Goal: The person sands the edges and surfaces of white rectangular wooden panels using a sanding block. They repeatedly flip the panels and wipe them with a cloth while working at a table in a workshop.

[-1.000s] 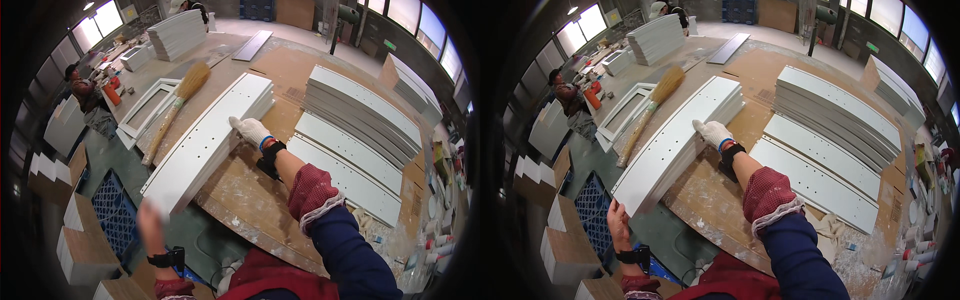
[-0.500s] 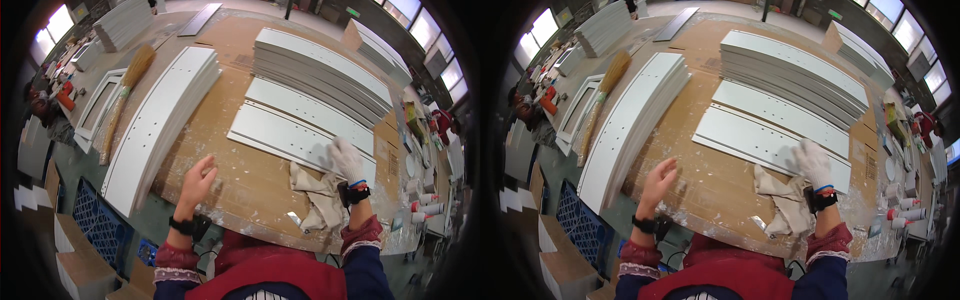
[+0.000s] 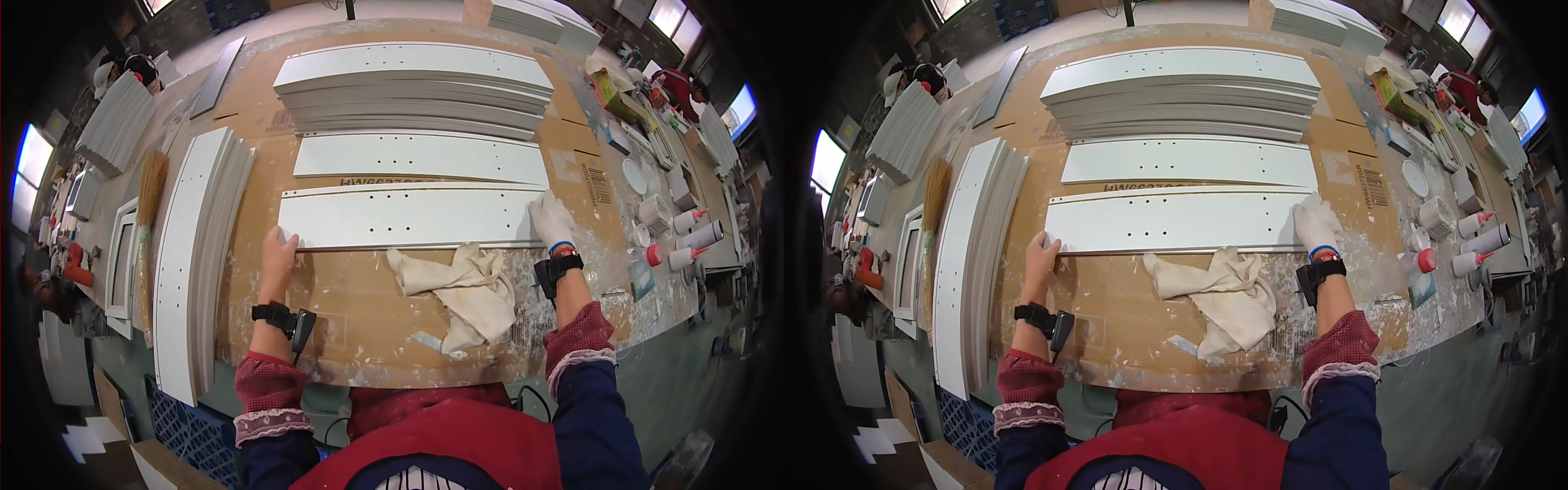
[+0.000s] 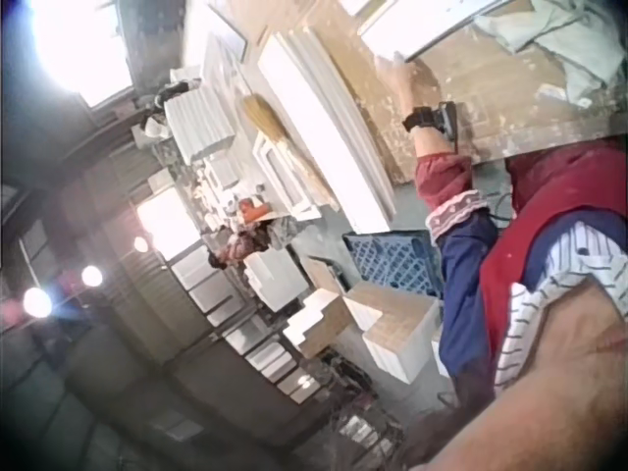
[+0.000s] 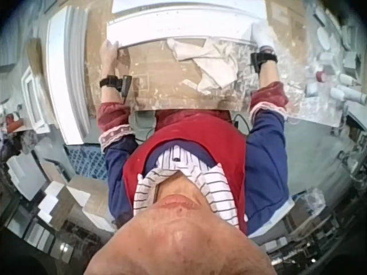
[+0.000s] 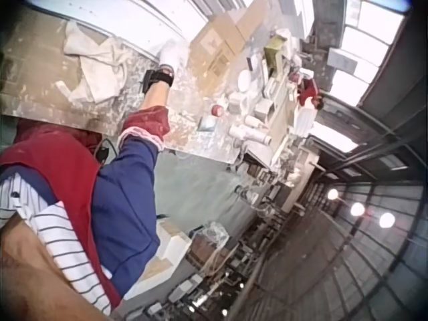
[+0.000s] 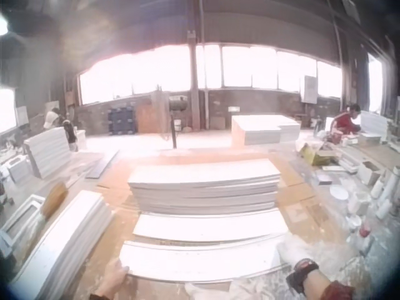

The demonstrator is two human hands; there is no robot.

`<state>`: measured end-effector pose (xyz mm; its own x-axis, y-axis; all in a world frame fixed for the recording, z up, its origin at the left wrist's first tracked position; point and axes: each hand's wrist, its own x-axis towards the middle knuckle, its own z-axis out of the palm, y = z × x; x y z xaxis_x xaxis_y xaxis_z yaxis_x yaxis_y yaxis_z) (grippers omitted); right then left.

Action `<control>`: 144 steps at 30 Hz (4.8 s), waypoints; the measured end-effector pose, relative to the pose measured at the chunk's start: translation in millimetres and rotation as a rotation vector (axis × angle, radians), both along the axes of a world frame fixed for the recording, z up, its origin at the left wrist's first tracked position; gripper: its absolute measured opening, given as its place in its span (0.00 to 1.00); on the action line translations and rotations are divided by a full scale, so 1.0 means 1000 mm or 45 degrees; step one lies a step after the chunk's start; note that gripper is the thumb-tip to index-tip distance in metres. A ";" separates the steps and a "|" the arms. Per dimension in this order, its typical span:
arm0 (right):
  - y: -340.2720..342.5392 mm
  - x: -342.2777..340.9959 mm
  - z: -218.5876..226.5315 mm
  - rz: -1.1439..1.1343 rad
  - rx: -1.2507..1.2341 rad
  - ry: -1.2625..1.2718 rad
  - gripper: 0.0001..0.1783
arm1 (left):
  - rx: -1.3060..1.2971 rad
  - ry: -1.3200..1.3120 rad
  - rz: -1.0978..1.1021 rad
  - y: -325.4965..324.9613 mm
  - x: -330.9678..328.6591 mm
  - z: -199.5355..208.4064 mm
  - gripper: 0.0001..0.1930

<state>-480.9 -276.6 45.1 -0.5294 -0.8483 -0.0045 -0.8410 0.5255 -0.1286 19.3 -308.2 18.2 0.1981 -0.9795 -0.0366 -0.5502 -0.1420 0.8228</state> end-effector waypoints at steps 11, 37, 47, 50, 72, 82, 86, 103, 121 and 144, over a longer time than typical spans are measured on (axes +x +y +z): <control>-0.020 0.089 0.029 0.688 0.015 -0.231 0.28 | 0.262 0.802 0.456 0.209 0.103 -0.013 0.23; 0.072 0.235 0.065 1.784 -0.318 -0.440 0.14 | 0.159 1.732 0.635 0.334 0.032 -0.047 0.25; -0.002 0.248 0.017 1.624 -0.089 -0.210 0.08 | 0.144 1.584 0.724 0.349 0.032 -0.044 0.26; -0.064 0.199 0.030 1.105 0.043 0.033 0.12 | 0.120 1.564 0.757 0.345 0.031 -0.036 0.26; -0.080 0.132 0.020 0.527 0.025 0.083 0.18 | 0.113 1.482 0.770 0.323 0.022 -0.022 0.22; 0.074 0.306 0.029 1.788 -0.122 -0.103 0.24 | -0.037 2.074 0.572 0.307 -0.022 -0.024 0.32; 0.166 0.381 0.035 2.237 0.069 -0.292 0.15 | -0.328 2.552 0.232 0.300 -0.016 -0.025 0.39; 0.066 0.300 -0.004 1.366 -0.069 0.076 0.24 | -0.060 2.541 0.474 0.290 -0.021 -0.029 0.46; 0.033 0.272 -0.023 1.393 -0.436 0.255 0.26 | -0.140 2.526 0.322 0.285 -0.016 -0.018 0.47; 0.030 0.225 0.036 1.197 0.058 0.033 0.22 | 0.030 2.055 0.344 0.291 -0.027 -0.037 0.27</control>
<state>-256.1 -246.7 80.6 0.3720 -0.9271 -0.0464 -0.9252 -0.3663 -0.0996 -7.5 -17.6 -18.6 0.0973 -0.9210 -0.3773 0.8693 -0.1059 0.4828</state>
